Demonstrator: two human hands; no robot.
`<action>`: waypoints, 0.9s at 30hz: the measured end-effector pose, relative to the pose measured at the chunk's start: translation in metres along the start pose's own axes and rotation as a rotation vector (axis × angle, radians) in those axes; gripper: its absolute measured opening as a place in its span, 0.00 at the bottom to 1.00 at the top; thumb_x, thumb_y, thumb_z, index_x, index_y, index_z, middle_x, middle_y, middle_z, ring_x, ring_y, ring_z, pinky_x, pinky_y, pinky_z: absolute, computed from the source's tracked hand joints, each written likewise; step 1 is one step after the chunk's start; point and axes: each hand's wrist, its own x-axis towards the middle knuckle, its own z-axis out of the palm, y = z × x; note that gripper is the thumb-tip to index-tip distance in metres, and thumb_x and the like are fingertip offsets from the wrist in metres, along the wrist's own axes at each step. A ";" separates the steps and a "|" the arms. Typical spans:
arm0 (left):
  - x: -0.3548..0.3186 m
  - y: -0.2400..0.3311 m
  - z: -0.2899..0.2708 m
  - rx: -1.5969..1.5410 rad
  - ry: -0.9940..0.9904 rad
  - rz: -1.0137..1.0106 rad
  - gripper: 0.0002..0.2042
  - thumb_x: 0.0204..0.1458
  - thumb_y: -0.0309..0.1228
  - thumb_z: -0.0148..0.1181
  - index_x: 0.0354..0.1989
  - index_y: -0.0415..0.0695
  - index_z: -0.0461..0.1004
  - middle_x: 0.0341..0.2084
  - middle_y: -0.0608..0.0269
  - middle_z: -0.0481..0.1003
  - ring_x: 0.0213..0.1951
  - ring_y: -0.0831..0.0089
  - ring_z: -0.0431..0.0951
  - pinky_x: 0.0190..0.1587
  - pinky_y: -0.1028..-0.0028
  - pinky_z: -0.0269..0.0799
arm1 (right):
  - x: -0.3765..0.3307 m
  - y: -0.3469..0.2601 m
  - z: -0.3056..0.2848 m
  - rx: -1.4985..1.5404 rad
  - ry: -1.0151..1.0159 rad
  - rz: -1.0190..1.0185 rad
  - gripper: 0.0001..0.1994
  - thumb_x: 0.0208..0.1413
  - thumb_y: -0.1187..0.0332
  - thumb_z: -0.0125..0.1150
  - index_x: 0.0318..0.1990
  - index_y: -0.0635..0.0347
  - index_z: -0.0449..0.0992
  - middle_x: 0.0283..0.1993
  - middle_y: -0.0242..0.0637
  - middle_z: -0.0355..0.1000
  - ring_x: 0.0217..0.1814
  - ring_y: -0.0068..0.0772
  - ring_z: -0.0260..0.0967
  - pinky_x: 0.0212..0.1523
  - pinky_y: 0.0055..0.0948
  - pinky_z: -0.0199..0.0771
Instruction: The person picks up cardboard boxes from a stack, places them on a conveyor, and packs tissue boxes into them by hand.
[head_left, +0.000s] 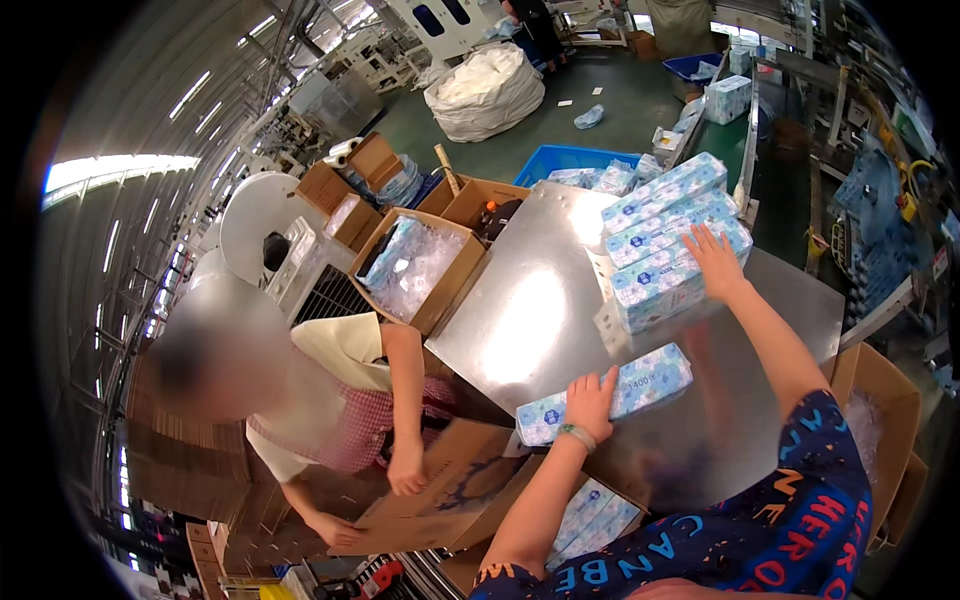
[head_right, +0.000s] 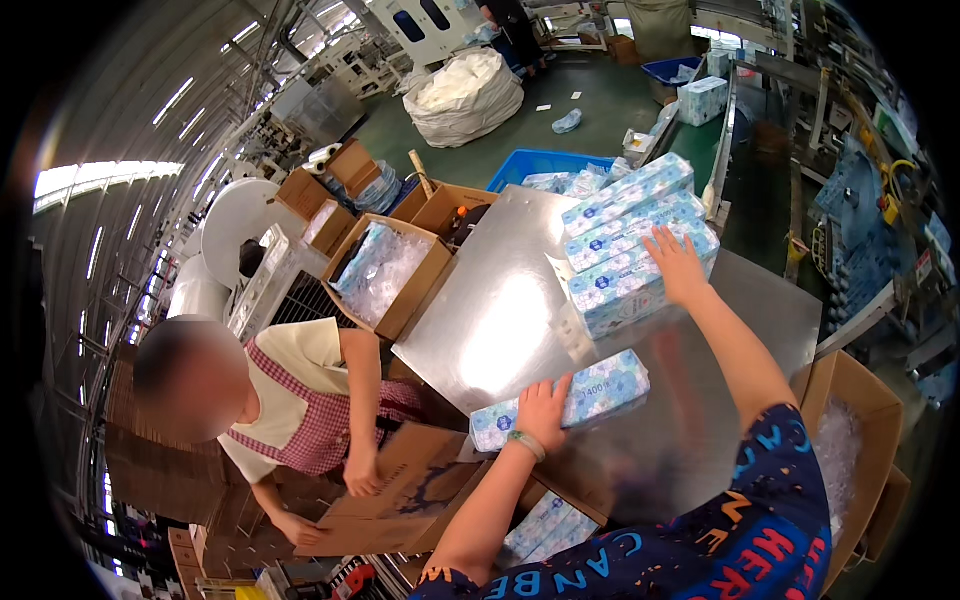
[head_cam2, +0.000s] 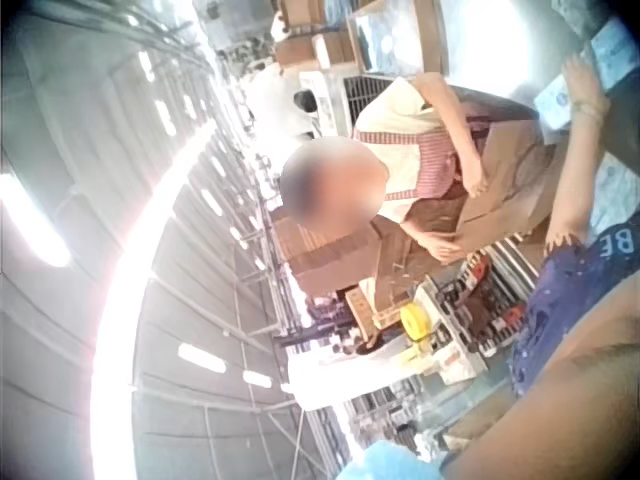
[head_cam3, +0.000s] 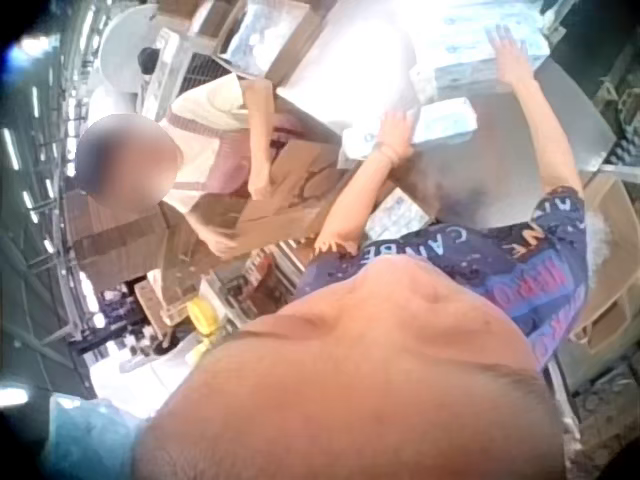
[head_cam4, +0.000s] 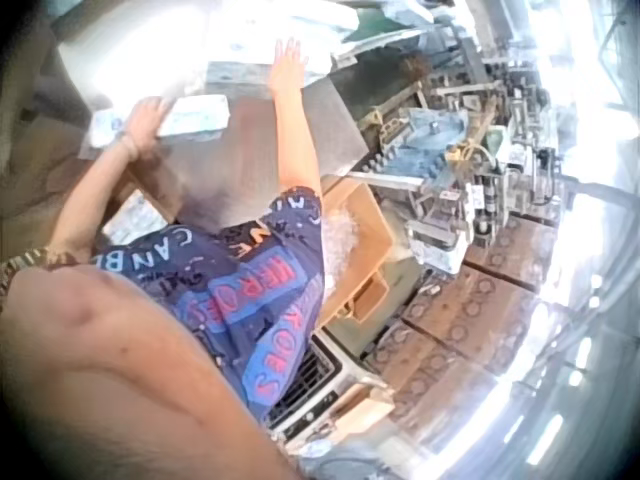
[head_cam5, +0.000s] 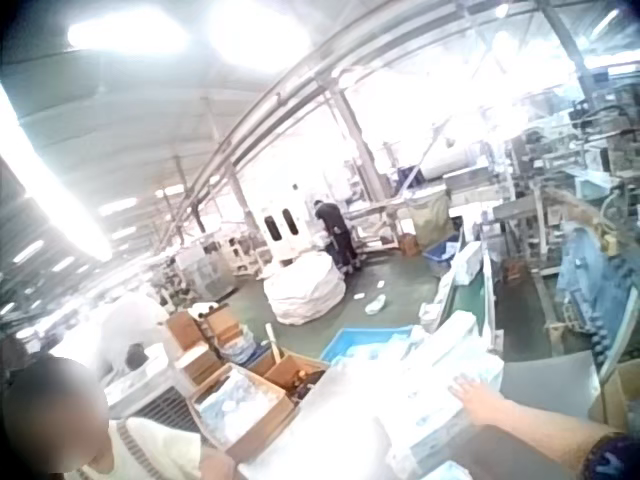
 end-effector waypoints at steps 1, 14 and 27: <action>-0.004 0.002 -0.003 0.020 0.006 0.029 0.48 0.36 0.25 0.69 0.73 0.47 0.55 0.52 0.50 0.69 0.54 0.51 0.69 0.59 0.56 0.62 | 0.004 -0.003 0.005 0.069 -0.023 0.013 0.45 0.41 0.66 0.71 0.70 0.61 0.57 0.69 0.52 0.58 0.76 0.48 0.50 0.76 0.54 0.44; -0.184 0.022 -0.064 -0.760 0.739 -0.015 0.43 0.42 0.35 0.78 0.65 0.38 0.58 0.58 0.52 0.66 0.57 0.56 0.69 0.60 0.62 0.61 | -0.050 -0.071 0.005 0.344 -0.456 -0.017 0.61 0.37 0.50 0.76 0.78 0.43 0.41 0.51 0.57 0.70 0.49 0.60 0.74 0.51 0.50 0.75; -0.400 0.039 0.048 -0.213 0.499 -0.380 0.53 0.35 0.39 0.74 0.72 0.36 0.52 0.48 0.43 0.68 0.49 0.44 0.69 0.52 0.51 0.65 | -0.159 -0.132 -0.088 0.922 -0.149 0.393 0.56 0.40 0.63 0.77 0.77 0.45 0.47 0.63 0.54 0.67 0.63 0.59 0.68 0.61 0.45 0.69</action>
